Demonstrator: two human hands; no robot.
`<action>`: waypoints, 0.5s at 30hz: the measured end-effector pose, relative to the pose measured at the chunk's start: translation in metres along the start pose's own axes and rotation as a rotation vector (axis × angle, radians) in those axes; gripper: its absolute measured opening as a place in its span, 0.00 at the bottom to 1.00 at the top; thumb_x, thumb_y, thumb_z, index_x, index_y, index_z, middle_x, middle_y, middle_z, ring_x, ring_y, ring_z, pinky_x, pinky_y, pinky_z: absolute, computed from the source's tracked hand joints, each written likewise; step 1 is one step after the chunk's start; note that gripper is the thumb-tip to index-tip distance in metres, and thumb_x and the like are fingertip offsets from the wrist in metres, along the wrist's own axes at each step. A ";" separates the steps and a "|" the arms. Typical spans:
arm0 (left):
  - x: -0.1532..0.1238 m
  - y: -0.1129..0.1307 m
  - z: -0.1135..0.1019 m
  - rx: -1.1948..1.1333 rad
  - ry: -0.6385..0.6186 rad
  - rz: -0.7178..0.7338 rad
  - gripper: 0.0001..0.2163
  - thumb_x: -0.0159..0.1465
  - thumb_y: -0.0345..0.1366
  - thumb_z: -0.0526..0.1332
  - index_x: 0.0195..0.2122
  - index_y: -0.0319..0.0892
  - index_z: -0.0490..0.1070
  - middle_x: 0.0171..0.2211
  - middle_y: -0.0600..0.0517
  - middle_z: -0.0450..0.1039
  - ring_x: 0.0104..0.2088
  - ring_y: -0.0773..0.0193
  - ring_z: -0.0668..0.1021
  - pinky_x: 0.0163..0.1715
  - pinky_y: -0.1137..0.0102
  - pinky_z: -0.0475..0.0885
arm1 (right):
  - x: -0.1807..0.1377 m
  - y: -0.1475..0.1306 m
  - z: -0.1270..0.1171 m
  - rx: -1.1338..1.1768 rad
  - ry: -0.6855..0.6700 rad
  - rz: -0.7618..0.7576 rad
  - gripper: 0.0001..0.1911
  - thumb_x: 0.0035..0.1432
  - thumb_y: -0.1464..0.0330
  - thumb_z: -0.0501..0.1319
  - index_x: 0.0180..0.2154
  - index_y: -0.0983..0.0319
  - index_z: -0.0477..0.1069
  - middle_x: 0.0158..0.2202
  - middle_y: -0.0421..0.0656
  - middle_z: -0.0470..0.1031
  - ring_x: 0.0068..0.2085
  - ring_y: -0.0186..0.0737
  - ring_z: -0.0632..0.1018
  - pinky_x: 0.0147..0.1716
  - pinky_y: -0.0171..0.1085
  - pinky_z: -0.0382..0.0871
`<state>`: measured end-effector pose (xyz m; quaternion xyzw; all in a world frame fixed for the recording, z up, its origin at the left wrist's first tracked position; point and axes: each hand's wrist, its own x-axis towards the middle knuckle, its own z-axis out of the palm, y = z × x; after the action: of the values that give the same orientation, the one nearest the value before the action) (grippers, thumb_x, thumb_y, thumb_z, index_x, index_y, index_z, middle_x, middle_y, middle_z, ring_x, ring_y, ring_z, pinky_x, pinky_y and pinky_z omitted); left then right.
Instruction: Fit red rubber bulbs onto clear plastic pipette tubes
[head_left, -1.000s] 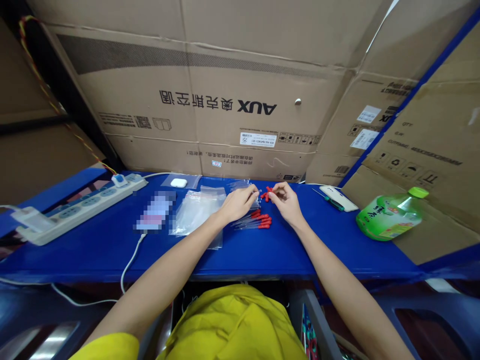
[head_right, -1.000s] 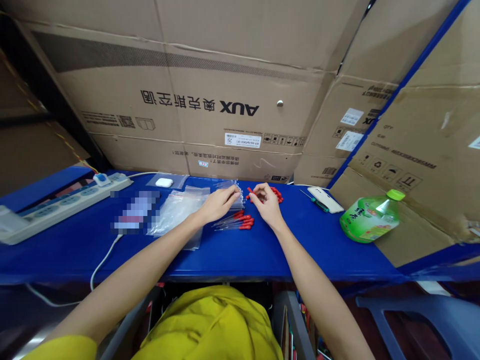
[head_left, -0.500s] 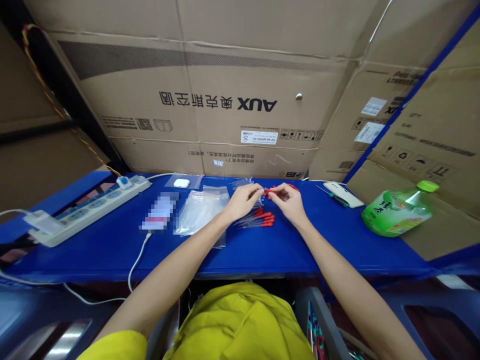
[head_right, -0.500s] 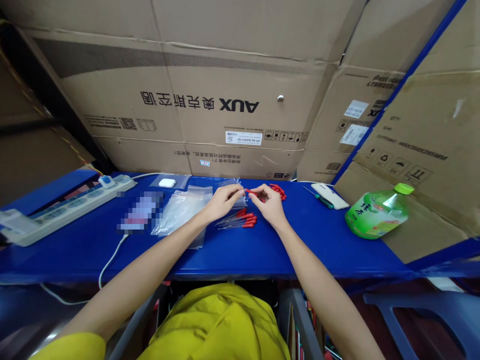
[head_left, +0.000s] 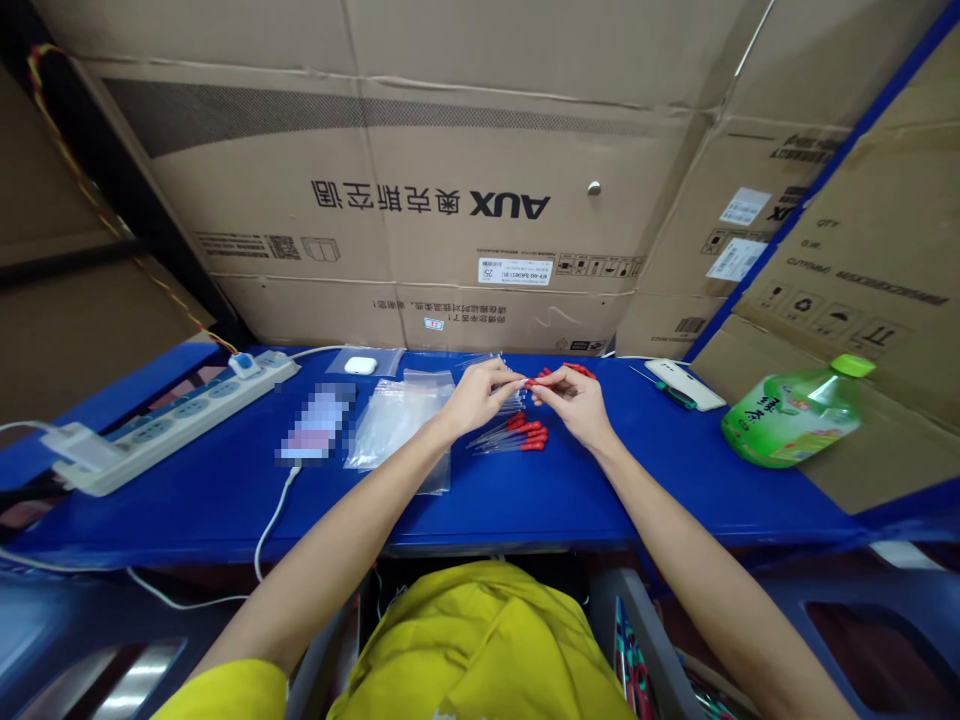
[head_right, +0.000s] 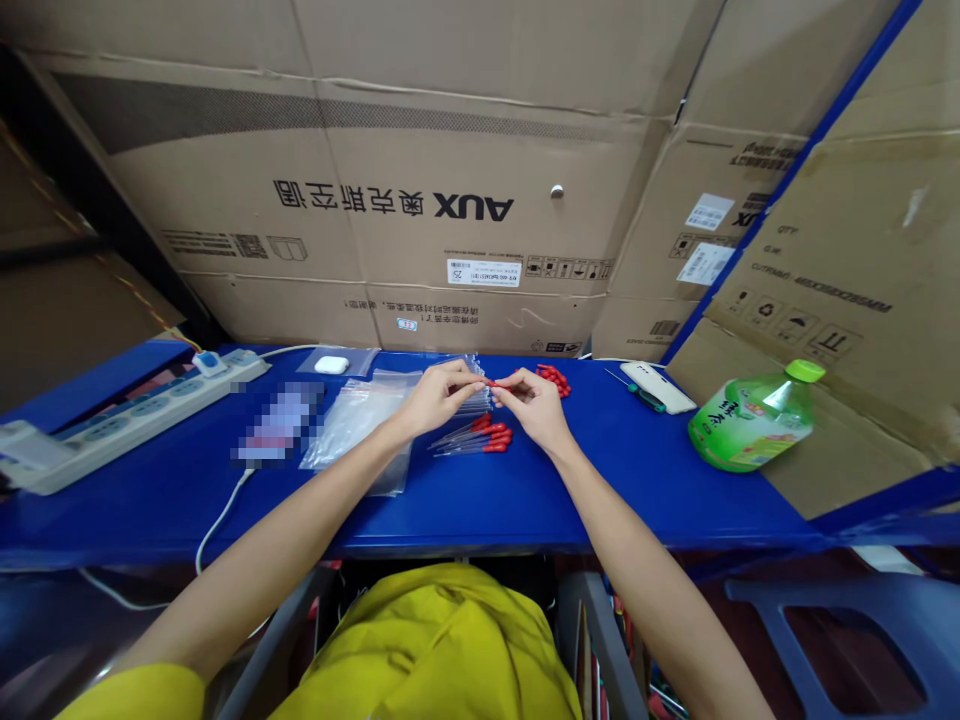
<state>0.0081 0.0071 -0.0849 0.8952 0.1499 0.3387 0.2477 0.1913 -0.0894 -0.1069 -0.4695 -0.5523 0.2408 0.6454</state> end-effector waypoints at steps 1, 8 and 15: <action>0.000 0.000 0.000 0.007 -0.009 0.004 0.15 0.74 0.43 0.57 0.45 0.43 0.83 0.35 0.48 0.77 0.38 0.60 0.76 0.42 0.64 0.71 | -0.001 0.000 0.001 0.002 -0.008 0.003 0.17 0.51 0.54 0.75 0.32 0.57 0.76 0.30 0.41 0.80 0.31 0.42 0.82 0.37 0.45 0.81; 0.001 0.005 -0.004 0.001 0.083 -0.027 0.14 0.73 0.43 0.60 0.48 0.44 0.83 0.35 0.49 0.75 0.34 0.63 0.75 0.37 0.67 0.69 | -0.002 0.000 0.003 -0.007 0.013 0.011 0.18 0.54 0.54 0.73 0.37 0.57 0.73 0.32 0.41 0.81 0.31 0.41 0.83 0.37 0.43 0.82; 0.002 0.003 -0.001 -0.034 0.065 0.004 0.16 0.74 0.44 0.58 0.46 0.44 0.83 0.34 0.49 0.74 0.35 0.63 0.74 0.35 0.68 0.67 | -0.001 -0.004 0.002 0.037 0.027 0.027 0.19 0.53 0.54 0.74 0.40 0.59 0.78 0.34 0.43 0.84 0.35 0.44 0.86 0.41 0.43 0.83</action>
<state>0.0092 0.0053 -0.0819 0.8798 0.1503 0.3705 0.2573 0.1883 -0.0914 -0.1042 -0.4682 -0.5328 0.2532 0.6578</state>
